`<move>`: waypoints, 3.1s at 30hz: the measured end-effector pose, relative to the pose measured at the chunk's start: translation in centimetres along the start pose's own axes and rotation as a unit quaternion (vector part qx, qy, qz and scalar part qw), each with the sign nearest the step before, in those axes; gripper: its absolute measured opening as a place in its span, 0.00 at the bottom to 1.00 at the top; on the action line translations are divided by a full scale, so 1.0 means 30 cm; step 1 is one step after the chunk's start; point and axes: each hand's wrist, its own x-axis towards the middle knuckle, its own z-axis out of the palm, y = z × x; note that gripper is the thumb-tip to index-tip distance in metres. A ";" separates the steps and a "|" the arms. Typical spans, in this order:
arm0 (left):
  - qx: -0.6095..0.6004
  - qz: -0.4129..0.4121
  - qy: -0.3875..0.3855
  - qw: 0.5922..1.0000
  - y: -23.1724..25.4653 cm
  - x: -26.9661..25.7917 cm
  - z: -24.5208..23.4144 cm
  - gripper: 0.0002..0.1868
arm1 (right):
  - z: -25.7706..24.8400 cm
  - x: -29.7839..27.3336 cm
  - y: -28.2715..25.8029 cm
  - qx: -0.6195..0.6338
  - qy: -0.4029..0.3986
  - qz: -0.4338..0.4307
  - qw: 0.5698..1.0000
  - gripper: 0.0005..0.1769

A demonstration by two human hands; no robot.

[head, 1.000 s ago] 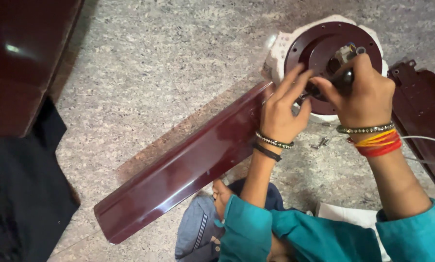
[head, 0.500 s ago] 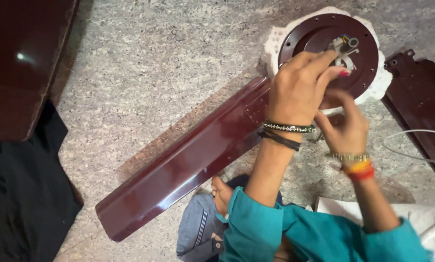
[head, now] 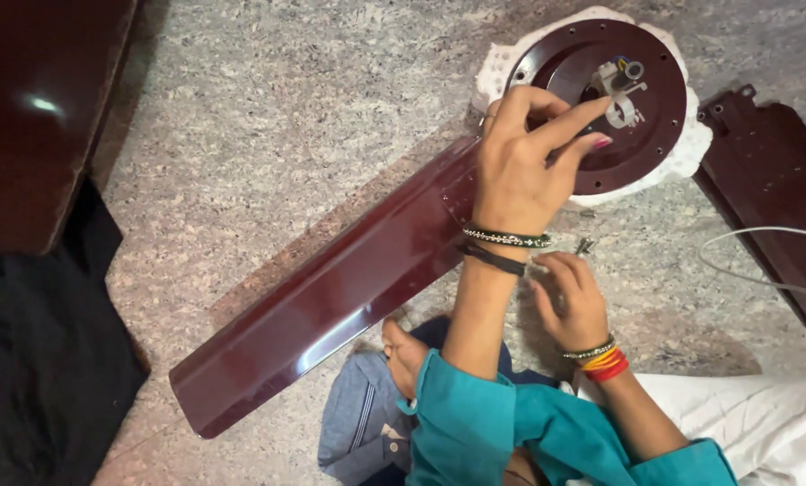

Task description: The person sits on the floor and attaches maroon fan blades to the central motor housing using a screwdriver. They align each blade and tighten the screws to secure them in place.

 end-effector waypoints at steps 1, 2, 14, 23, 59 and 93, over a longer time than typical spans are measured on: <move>0.011 0.004 0.004 1.000 -0.003 0.000 -0.004 0.19 | -0.001 0.004 0.007 0.015 -0.007 0.028 0.999 0.21; 0.021 0.007 0.005 1.000 -0.009 -0.004 -0.007 0.21 | -0.005 -0.002 0.010 0.030 -0.016 0.059 0.998 0.20; -0.044 -0.021 0.050 0.998 -0.026 -0.016 -0.012 0.17 | -0.012 0.003 0.013 0.037 -0.014 0.091 0.995 0.17; -0.081 0.005 -0.001 0.997 -0.041 -0.015 0.009 0.20 | -0.061 0.103 0.024 -0.139 0.053 -0.005 0.989 0.36; -0.064 -0.031 0.043 0.997 -0.023 -0.013 0.023 0.12 | -0.064 0.171 0.070 -0.131 0.003 -0.002 0.991 0.40; -0.086 -0.014 0.050 0.995 -0.047 -0.015 0.003 0.14 | -0.065 0.173 0.073 -0.109 0.000 0.004 0.994 0.41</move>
